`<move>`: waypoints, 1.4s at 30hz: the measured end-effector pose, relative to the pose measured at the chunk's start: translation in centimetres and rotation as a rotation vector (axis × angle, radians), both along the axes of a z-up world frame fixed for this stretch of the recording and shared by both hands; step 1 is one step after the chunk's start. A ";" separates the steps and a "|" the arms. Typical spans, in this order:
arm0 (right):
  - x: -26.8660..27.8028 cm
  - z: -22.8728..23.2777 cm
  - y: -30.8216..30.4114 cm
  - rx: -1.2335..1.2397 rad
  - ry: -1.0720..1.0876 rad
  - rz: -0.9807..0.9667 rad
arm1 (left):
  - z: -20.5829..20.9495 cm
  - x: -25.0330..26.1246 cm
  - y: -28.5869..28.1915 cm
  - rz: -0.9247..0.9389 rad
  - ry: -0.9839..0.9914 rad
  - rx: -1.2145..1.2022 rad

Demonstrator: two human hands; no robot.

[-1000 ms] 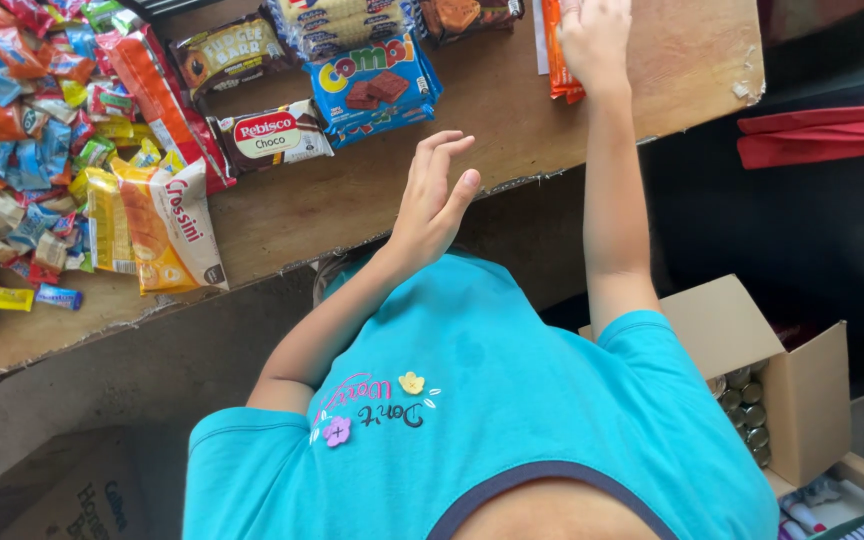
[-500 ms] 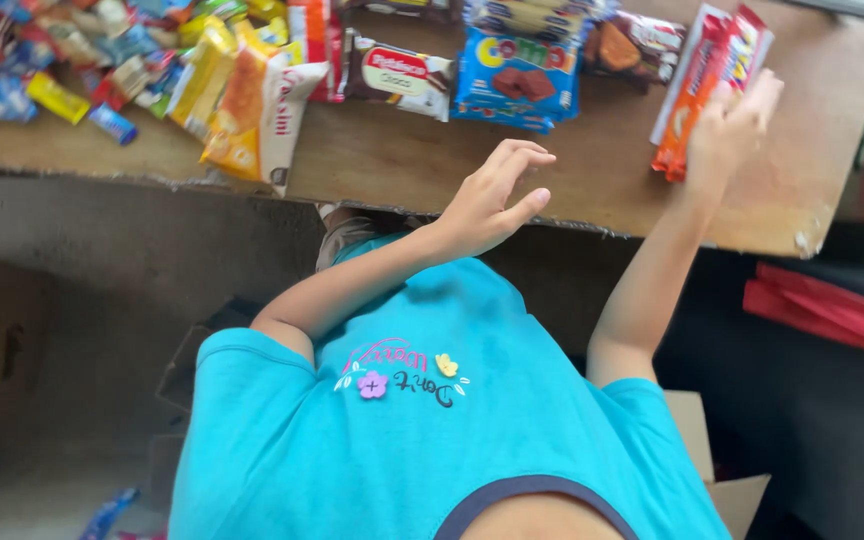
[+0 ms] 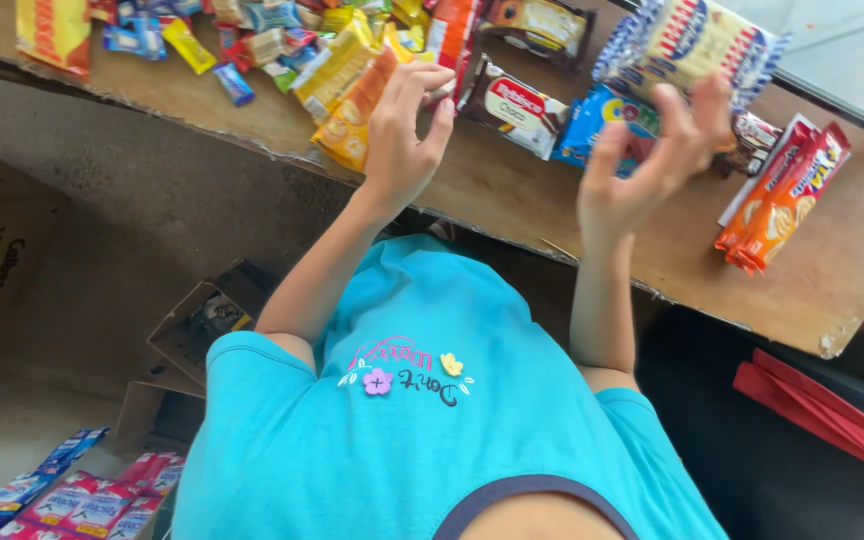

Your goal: The person arranges canned goods in a cardboard box, then moves to a counter to sort and stack various packaged snacks, including biscuits and chocolate bars, into neat piles.

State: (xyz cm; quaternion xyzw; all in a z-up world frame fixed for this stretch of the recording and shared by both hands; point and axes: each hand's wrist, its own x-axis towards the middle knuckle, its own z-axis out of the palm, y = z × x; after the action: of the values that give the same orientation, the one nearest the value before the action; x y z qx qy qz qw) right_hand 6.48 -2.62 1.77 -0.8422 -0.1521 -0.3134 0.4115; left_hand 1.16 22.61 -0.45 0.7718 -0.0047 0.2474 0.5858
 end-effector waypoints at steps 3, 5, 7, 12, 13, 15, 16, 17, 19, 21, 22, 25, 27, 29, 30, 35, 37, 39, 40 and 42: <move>-0.9 -0.2 5.6 -0.120 0.062 0.140 | -1.2 -0.2 3.6 0.120 0.051 0.229; -1.3 -0.8 8.7 -0.330 0.208 0.321 | -1.5 -0.4 6.1 0.294 0.110 0.681; -0.8 -1.3 11.9 -0.421 0.217 0.398 | -3.7 -0.7 8.4 0.292 0.139 0.748; 0.5 -3.6 17.7 -0.666 0.188 0.431 | -5.7 -0.4 12.3 0.139 0.272 0.744; 0.7 -4.2 18.2 -0.658 0.291 0.435 | -5.6 -0.2 12.9 0.103 0.308 0.736; 1.0 -4.2 19.1 -0.649 0.402 0.421 | -5.8 0.3 13.9 0.047 0.339 0.725; 1.1 -3.6 19.5 -0.648 0.472 0.418 | -6.0 0.7 14.5 0.007 0.347 0.685; 1.2 -2.9 19.9 -0.644 0.542 0.416 | -6.1 1.1 14.9 -0.034 0.355 0.646; 1.0 -3.2 20.1 -0.601 0.553 0.406 | -6.3 1.9 15.9 -0.123 0.344 0.575; 0.4 -3.0 20.1 -0.554 0.571 0.397 | -6.1 2.2 16.5 -0.218 0.345 0.505; 0.1 -2.7 20.1 -0.531 0.501 0.418 | -5.7 2.2 16.6 -0.278 0.360 0.443; -0.7 -2.3 20.3 -0.527 0.294 0.356 | -5.1 2.7 17.2 -0.382 0.401 0.355; -1.5 -2.3 20.7 -0.546 0.164 0.277 | -4.9 2.8 17.2 -0.427 0.433 0.330; -2.2 -2.1 21.2 -0.516 0.217 0.015 | -4.7 2.9 16.8 -0.386 0.402 0.345; -2.6 -3.2 21.1 -0.515 0.220 -0.002 | -4.6 3.2 16.8 -0.402 0.399 0.348; -4.0 -4.0 21.6 -0.375 0.933 -0.140 | -5.0 4.5 18.2 -0.342 0.312 0.316; -4.7 -5.4 21.2 -0.272 0.764 -0.078 | -4.6 5.3 19.0 -0.402 0.306 0.151; -4.9 -6.0 20.9 -0.171 0.591 -0.009 | -4.2 6.4 19.5 -0.452 0.299 -0.014; -5.0 -6.0 20.8 0.070 0.715 0.083 | -4.0 6.9 19.7 -0.543 0.349 -0.290; -5.2 -7.4 19.9 0.319 0.827 0.173 | -2.3 7.9 19.6 -0.632 0.395 -0.565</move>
State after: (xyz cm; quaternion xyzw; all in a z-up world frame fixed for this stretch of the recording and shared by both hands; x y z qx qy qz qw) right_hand 1.28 17.26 -5.59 -0.8069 0.0054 0.0658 0.5869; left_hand 9.03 42.20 -2.70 0.5750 -0.0602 -0.1034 0.8094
